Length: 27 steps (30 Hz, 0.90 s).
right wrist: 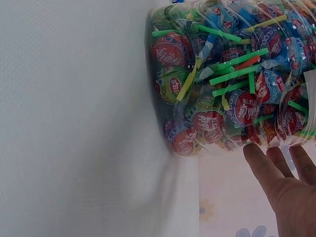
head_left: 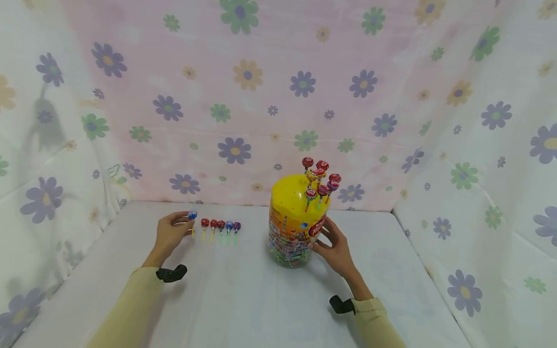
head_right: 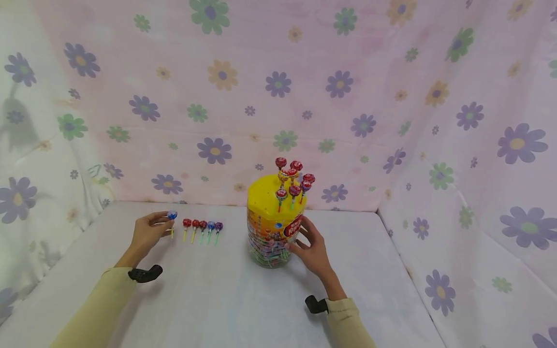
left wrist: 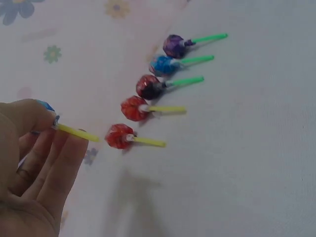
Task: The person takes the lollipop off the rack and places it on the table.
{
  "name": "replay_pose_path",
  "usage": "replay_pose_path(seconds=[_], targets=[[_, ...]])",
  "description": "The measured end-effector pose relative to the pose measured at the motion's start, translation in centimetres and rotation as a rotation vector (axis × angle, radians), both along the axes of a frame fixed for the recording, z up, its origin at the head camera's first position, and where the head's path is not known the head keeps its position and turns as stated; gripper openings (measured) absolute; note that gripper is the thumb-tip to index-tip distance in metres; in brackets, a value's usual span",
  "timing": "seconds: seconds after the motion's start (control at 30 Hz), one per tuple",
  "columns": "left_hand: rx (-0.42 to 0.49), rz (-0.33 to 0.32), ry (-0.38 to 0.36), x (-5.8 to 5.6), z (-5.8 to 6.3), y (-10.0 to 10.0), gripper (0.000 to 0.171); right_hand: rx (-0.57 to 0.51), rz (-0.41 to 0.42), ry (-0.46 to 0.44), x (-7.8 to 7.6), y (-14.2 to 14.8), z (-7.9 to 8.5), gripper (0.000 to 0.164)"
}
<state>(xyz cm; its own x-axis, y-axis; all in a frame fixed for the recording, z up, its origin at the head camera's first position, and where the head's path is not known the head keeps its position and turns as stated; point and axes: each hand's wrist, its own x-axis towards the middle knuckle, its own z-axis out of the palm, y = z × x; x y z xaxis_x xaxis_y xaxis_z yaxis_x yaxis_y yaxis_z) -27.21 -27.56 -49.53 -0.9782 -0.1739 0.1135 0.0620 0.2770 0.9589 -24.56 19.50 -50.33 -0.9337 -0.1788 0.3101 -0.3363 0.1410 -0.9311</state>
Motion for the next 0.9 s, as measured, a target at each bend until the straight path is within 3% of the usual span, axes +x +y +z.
replay_pose_path(seconds=[0.17, 0.33, 0.6, 0.9], targets=[[-0.091, 0.046, -0.119, -0.7, -1.5, -0.6, 0.046, 0.002, 0.01, 0.022, 0.0, 0.0, 0.0, 0.085], [-0.187, 0.066, -0.18, -1.5, -2.5, -0.9, 0.046, -0.001, 0.021, 0.032, 0.0, -0.1, 0.1, 0.084], [-0.297, 0.076, -0.203, -2.2, -3.0, -0.8, 0.043, -0.001, 0.028, 0.035, 0.0, -0.1, 0.2, 0.084], [-0.343, 0.071, -0.2, -2.9, -3.0, -0.3, 0.043, 0.001, 0.015, 0.02, 0.0, 0.1, 0.1, 0.084]])
